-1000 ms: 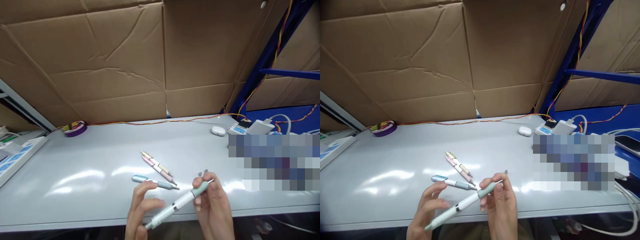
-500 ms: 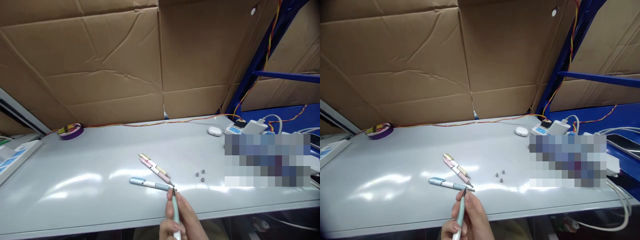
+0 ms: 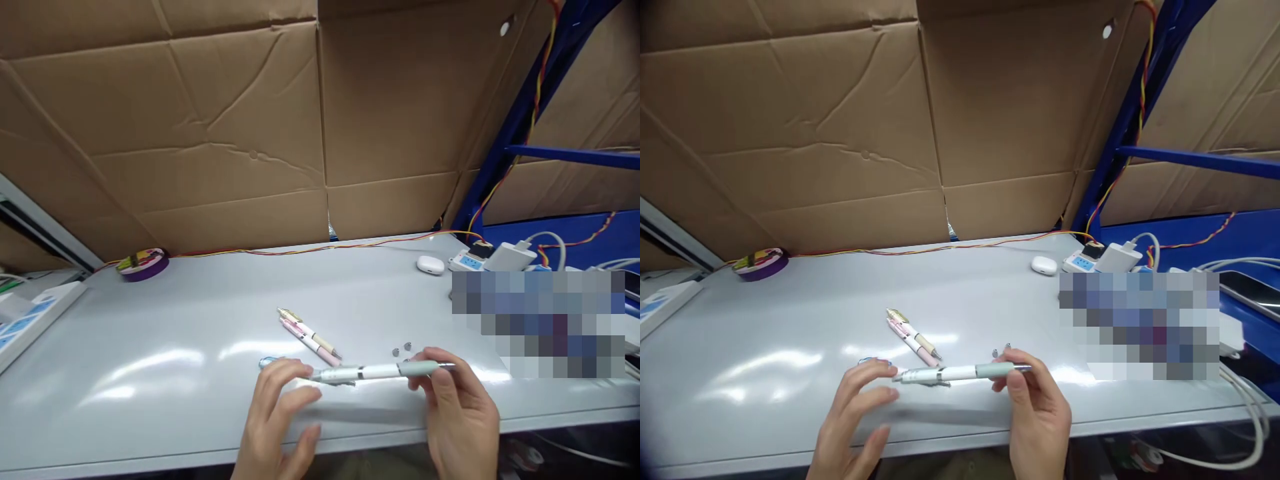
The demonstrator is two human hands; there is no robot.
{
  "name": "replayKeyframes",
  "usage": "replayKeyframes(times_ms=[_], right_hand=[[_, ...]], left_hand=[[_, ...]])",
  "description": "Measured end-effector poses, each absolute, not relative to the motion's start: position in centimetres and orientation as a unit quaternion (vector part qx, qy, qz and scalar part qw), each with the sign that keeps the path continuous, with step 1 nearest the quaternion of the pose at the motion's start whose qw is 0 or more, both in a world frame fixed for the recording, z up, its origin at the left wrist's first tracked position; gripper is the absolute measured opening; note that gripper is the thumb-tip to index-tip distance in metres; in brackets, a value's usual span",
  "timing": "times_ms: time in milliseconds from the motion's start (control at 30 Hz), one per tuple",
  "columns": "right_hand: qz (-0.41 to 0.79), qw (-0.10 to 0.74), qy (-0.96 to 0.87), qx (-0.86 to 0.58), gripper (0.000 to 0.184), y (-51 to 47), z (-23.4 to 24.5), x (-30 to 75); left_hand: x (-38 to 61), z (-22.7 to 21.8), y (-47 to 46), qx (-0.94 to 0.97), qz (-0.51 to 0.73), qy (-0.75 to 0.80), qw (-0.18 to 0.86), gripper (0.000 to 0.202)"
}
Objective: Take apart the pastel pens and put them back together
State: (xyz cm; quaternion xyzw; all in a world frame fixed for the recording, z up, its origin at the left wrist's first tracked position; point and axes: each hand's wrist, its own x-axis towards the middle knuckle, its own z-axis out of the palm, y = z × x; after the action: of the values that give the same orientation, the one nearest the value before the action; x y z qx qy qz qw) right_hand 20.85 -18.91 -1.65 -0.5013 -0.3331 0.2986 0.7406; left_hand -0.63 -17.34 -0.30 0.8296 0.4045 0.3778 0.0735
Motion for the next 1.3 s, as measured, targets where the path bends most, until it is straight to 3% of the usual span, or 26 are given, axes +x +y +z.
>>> replayKeyframes(times_ms=[100, 267, 367, 567, 700, 833, 1067, 1300], right_hand=[[0.148, 0.699, -0.424, -0.555, 0.01, -18.8, -2.0, 20.7], [0.009, 0.575, -0.62, -0.534, 0.025, -17.6, -2.2, 20.2], [-0.038, 0.476, -0.655, -0.586, 0.031, -17.1, -2.4, 20.5], [-0.103, 0.388, -0.609, -0.684, 0.041, -18.5, -3.2, 22.7], [-0.042, 0.35, -0.581, -0.734, 0.045, -19.4, -3.7, 24.0], [0.029, 0.376, -0.559, -0.738, 0.037, -19.6, -3.1, 24.0], [0.238, 0.519, -0.524, -0.632, 0.01, -19.6, -1.0, 20.9], [0.291, 0.543, -0.585, -0.528, 0.014, -18.6, -0.8, 18.6]], left_hand=[[-0.8, 0.6, -15.4, 0.843, 0.279, 0.454, 0.071, 0.019], [-0.5, 0.1, -14.6, 0.854, 0.192, 0.475, 0.092, 0.024], [-0.4, -0.1, -14.8, 0.846, 0.185, 0.487, 0.112, 0.013], [-0.7, -0.4, -14.7, 0.849, 0.188, 0.48, 0.117, 0.007], [-1.0, -0.5, -14.5, 0.862, 0.219, 0.442, 0.118, 0.008], [-1.1, -0.4, -14.7, 0.848, 0.259, 0.439, 0.147, 0.015], [-1.2, 0.0, -15.3, 0.811, 0.289, 0.471, 0.193, 0.029], [-0.7, 0.1, -15.3, 0.836, 0.264, 0.446, 0.178, 0.029]])
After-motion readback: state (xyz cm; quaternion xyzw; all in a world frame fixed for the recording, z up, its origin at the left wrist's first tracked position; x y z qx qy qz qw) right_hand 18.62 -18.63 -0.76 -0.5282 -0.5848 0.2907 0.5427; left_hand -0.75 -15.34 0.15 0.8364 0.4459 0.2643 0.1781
